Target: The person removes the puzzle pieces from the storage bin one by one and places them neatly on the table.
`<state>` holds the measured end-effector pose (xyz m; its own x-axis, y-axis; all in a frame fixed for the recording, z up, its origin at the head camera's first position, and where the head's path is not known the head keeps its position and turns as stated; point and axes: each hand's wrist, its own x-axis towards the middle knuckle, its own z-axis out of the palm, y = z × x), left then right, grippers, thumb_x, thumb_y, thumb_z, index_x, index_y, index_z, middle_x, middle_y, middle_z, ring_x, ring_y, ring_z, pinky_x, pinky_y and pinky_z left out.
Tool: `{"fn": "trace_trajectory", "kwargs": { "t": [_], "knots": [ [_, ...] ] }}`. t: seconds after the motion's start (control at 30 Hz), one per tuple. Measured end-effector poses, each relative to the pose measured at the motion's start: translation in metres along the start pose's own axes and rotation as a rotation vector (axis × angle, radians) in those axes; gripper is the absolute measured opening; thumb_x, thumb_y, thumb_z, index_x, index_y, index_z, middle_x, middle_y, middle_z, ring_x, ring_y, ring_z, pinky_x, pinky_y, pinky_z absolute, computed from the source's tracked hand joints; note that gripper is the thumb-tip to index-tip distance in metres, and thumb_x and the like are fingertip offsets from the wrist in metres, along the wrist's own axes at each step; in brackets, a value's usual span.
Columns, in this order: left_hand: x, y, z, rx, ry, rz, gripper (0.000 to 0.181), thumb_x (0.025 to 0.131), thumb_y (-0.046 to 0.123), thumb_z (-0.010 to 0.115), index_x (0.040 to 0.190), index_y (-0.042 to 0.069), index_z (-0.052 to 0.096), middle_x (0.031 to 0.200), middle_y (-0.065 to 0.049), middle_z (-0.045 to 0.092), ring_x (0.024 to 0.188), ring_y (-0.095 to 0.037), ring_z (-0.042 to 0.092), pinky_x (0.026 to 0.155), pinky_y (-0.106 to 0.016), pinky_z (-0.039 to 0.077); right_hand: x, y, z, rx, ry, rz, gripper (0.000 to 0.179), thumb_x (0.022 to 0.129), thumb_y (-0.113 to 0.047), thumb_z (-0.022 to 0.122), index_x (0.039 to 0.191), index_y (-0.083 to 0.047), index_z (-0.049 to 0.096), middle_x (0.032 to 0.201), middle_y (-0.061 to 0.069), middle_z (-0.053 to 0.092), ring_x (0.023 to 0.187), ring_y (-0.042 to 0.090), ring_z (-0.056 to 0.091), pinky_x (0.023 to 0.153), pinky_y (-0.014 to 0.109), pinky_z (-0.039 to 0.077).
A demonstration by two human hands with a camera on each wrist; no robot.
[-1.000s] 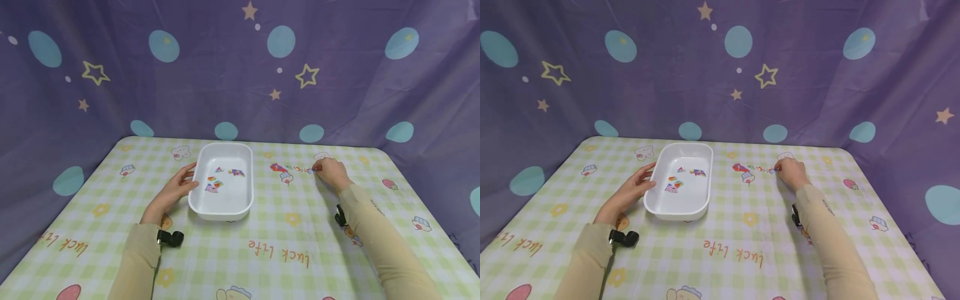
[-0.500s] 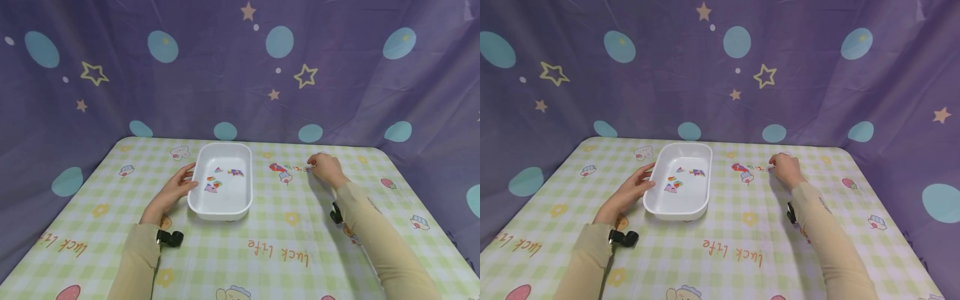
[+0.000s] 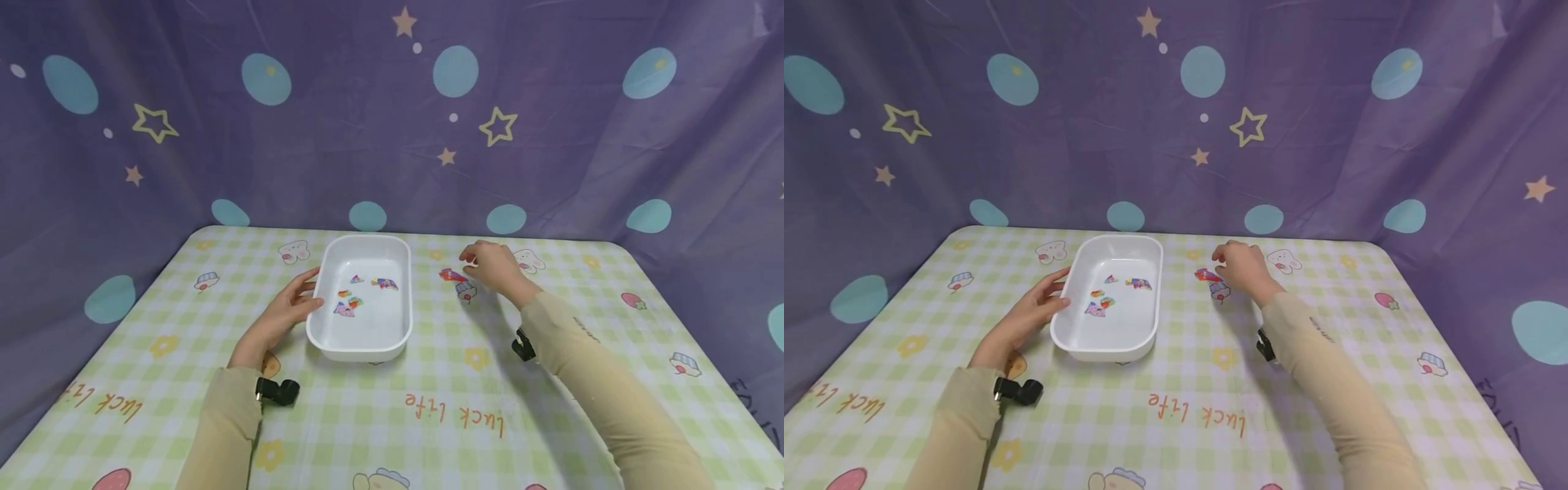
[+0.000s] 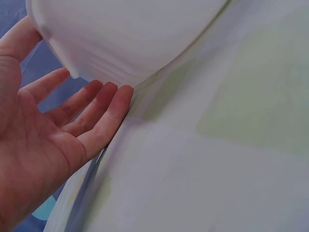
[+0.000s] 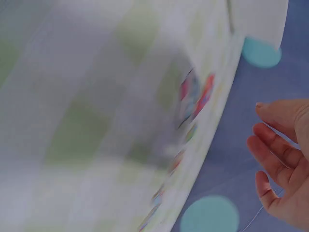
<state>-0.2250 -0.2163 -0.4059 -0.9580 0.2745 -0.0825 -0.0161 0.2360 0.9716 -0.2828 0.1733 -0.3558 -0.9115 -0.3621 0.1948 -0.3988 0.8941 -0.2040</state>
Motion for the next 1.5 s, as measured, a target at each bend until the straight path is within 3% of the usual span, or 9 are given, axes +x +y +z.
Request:
{"fn": "trace_trajectory", "kwargs": {
  "t": [0.7, 1.07, 1.2, 1.5],
  "knots": [
    [0.002, -0.002, -0.002, 0.000, 0.001, 0.013, 0.065, 0.089, 0.024, 0.059, 0.144, 0.028, 0.024, 0.138, -0.015, 0.034, 0.111, -0.028, 0.047, 0.081, -0.036, 0.050, 0.034, -0.086, 0.002, 0.091, 0.000, -0.175, 0.023, 0.081, -0.020, 0.067, 0.102, -0.011, 0.067, 0.091, 0.003, 0.065, 0.085, 0.017, 0.059, 0.077, 0.031, 0.047],
    [-0.010, 0.014, 0.003, -0.009, -0.006, -0.002, 0.065, 0.090, 0.015, 0.055, 0.145, 0.020, 0.021, 0.138, -0.019, 0.032, 0.112, -0.032, 0.045, 0.081, -0.037, 0.050, 0.046, -0.115, 0.025, -0.006, -0.097, -0.284, 0.029, 0.080, -0.022, 0.068, 0.108, -0.014, 0.066, 0.100, 0.000, 0.064, 0.091, 0.015, 0.060, 0.083, 0.035, 0.046],
    [-0.006, 0.008, 0.001, -0.018, -0.002, -0.006, 0.065, 0.090, 0.016, 0.057, 0.145, 0.023, 0.023, 0.138, -0.017, 0.033, 0.111, -0.029, 0.046, 0.081, -0.036, 0.050, 0.050, -0.123, 0.032, -0.062, -0.136, -0.304, 0.032, 0.080, -0.025, 0.069, 0.110, -0.015, 0.066, 0.105, -0.001, 0.064, 0.096, 0.017, 0.060, 0.087, 0.037, 0.044],
    [0.001, -0.003, 0.000, -0.003, 0.006, 0.006, 0.065, 0.089, 0.022, 0.059, 0.144, 0.028, 0.024, 0.137, -0.015, 0.034, 0.111, -0.029, 0.047, 0.081, -0.036, 0.050, 0.061, -0.135, 0.043, -0.147, -0.276, -0.258, 0.033, 0.083, -0.024, 0.064, 0.115, -0.017, 0.063, 0.111, 0.000, 0.062, 0.100, 0.016, 0.057, 0.091, 0.040, 0.041]
  ]
}}
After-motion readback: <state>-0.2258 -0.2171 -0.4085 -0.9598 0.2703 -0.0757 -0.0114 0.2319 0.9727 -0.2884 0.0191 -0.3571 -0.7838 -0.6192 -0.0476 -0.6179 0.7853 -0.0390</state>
